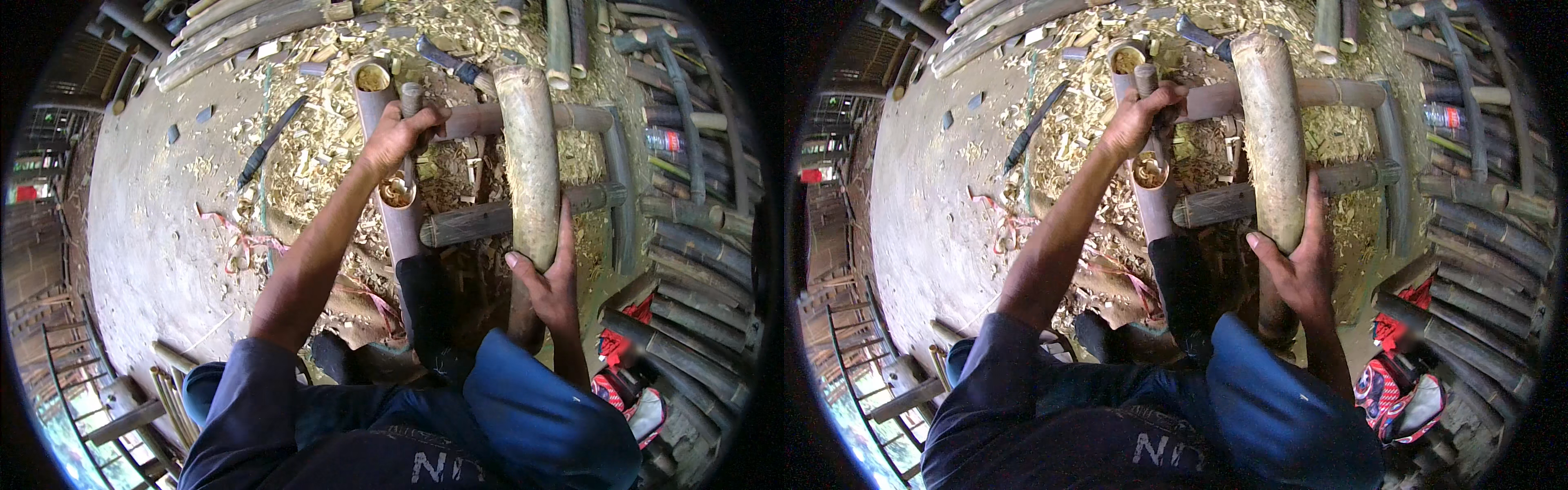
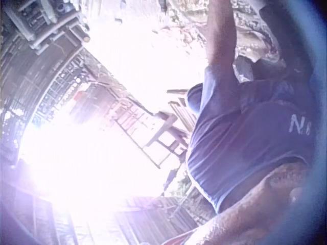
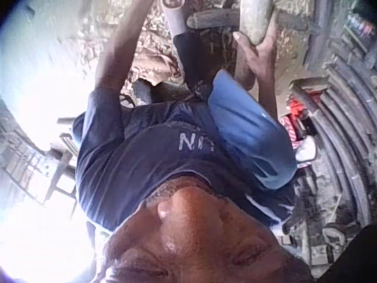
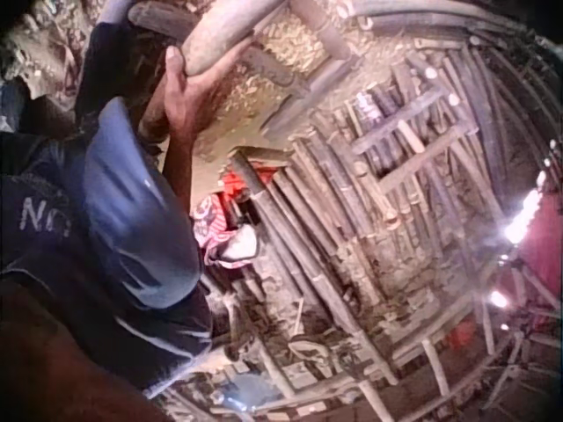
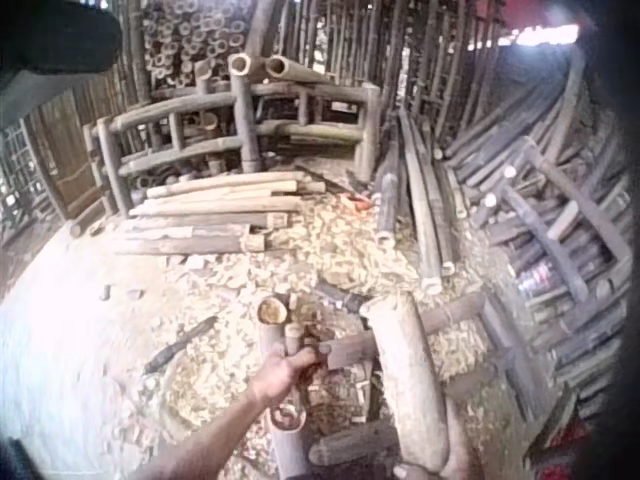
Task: The person uses a wooden mallet and a chisel-like tool to hollow out a bamboo segment, then uses a drawknife by hand to shave and shape other bamboo poles.
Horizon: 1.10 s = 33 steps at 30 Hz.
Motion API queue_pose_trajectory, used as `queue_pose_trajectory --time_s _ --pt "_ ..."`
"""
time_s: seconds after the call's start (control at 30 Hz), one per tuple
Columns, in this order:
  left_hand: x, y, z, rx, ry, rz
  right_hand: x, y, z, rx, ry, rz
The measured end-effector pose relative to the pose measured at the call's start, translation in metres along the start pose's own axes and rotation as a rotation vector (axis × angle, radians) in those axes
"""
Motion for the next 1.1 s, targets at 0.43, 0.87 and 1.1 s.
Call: queue_pose_trajectory --time_s 0.43,0.87,1.1 --pt "-0.038 -0.028 0.053 -0.017 -0.626 0.778 0.015 -0.002 0.031 0.061 0.092 0.307" --pt "-0.037 -0.039 0.028 -0.451 -0.55 0.689 0.008 -0.01 0.047 0.093 -0.105 0.136" --pt "0.003 -0.06 0.012 -0.251 -0.42 0.663 -0.02 -0.02 0.051 0.184 -0.161 -0.134"
Point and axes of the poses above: each hand's wrist, its own z-axis towards the middle knuckle, its own x-axis out of the back of the hand, y = z × x, the point moved 2 cm from there along z, towards the middle knuckle, and after that the axes turned 8 degrees about z, right-handed, at the moved point
